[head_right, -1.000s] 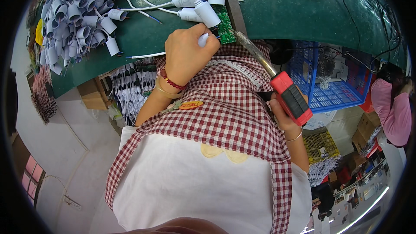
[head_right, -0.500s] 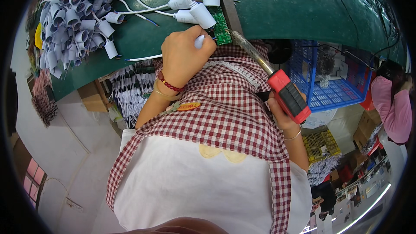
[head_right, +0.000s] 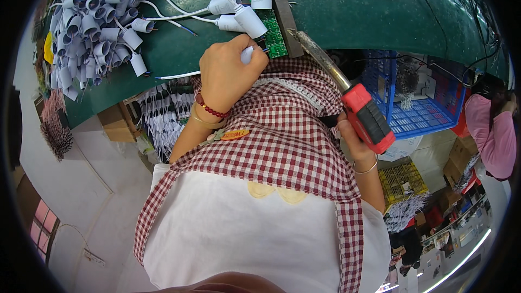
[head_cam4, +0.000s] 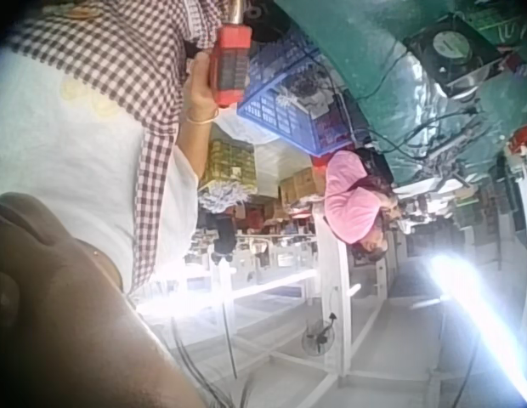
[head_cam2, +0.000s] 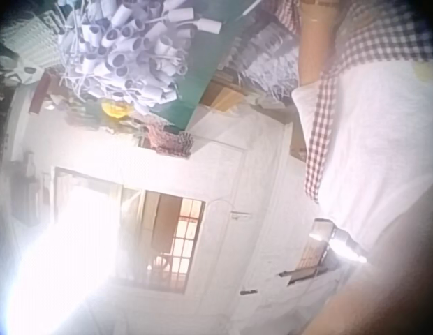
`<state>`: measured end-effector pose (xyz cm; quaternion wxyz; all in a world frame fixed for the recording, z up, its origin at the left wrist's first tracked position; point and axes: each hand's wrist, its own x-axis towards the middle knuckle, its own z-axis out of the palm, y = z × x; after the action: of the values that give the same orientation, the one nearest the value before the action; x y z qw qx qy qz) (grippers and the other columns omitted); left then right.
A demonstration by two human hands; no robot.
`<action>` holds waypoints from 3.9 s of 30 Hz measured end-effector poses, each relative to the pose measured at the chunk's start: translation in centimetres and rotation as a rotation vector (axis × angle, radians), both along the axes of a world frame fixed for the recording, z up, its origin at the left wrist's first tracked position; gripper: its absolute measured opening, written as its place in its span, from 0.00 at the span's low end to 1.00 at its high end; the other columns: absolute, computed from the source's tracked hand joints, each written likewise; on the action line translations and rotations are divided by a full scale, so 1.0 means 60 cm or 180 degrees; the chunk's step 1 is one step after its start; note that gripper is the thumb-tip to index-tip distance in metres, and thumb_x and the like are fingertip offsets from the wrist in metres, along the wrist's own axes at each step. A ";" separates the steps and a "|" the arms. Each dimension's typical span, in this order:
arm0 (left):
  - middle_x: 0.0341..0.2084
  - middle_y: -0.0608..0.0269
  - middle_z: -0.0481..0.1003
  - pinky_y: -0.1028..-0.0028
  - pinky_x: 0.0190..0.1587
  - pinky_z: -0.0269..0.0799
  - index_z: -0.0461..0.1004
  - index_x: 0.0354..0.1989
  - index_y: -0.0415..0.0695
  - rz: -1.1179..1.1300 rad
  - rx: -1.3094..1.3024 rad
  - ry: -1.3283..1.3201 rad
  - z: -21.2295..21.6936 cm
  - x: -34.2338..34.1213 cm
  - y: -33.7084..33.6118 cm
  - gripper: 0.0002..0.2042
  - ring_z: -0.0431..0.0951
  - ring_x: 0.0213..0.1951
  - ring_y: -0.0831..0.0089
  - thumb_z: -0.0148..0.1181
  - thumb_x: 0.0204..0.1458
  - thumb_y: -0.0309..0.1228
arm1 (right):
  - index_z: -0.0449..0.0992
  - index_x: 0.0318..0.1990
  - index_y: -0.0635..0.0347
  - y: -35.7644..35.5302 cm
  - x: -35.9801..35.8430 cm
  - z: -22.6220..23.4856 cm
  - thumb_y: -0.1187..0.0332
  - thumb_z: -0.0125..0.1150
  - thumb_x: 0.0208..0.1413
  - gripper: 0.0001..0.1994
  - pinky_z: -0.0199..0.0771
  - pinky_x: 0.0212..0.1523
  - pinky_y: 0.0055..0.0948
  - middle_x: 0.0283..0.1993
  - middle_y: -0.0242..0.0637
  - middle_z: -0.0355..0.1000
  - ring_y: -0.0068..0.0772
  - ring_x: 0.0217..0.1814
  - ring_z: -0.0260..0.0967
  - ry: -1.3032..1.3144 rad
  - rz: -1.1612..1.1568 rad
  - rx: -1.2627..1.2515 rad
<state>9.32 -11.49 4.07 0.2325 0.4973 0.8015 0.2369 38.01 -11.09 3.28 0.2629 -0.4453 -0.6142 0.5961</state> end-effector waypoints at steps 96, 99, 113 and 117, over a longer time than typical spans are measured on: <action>0.39 0.53 0.64 0.71 0.37 0.71 0.58 0.52 0.34 0.0850 0.3898 -0.3509 0.184 -0.213 -0.426 0.26 0.69 0.38 0.69 0.56 0.52 0.40 | 0.64 0.47 0.67 0.140 -0.067 0.020 0.77 0.48 0.54 0.12 0.63 0.19 0.24 0.22 0.40 0.64 0.23 0.15 0.55 0.2522 -0.0520 0.0951; 0.40 0.53 0.66 0.69 0.39 0.71 0.57 0.53 0.35 0.1339 0.3994 -0.3128 0.183 -0.172 -0.584 0.26 0.70 0.39 0.69 0.57 0.52 0.39 | 0.64 0.47 0.68 0.125 -0.077 0.023 0.75 0.48 0.55 0.12 0.62 0.19 0.24 0.21 0.40 0.63 0.25 0.15 0.55 0.2573 -0.0396 0.1069; 0.33 0.40 0.75 0.55 0.41 0.71 0.50 0.65 0.44 0.5267 -0.0153 0.0340 -0.490 -0.247 -0.633 0.44 0.75 0.39 0.43 0.67 0.39 0.42 | 0.64 0.48 0.69 0.120 -0.135 0.061 0.72 0.49 0.55 0.14 0.61 0.22 0.25 0.20 0.38 0.61 0.25 0.15 0.53 0.2277 -0.0034 0.1167; 0.40 0.45 0.75 0.59 0.45 0.70 0.53 0.64 0.44 0.5567 -0.0541 0.0114 -0.560 -0.271 -0.460 0.38 0.72 0.45 0.47 0.64 0.43 0.36 | 0.64 0.47 0.68 0.109 -0.126 0.064 0.73 0.51 0.55 0.14 0.60 0.22 0.24 0.20 0.39 0.62 0.25 0.15 0.53 0.2138 -0.0248 0.1323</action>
<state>-6.97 -39.09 -29.56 -0.0087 -0.3104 0.9138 0.2619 30.43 -4.54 7.11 0.5561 -0.1859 -0.5843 0.5611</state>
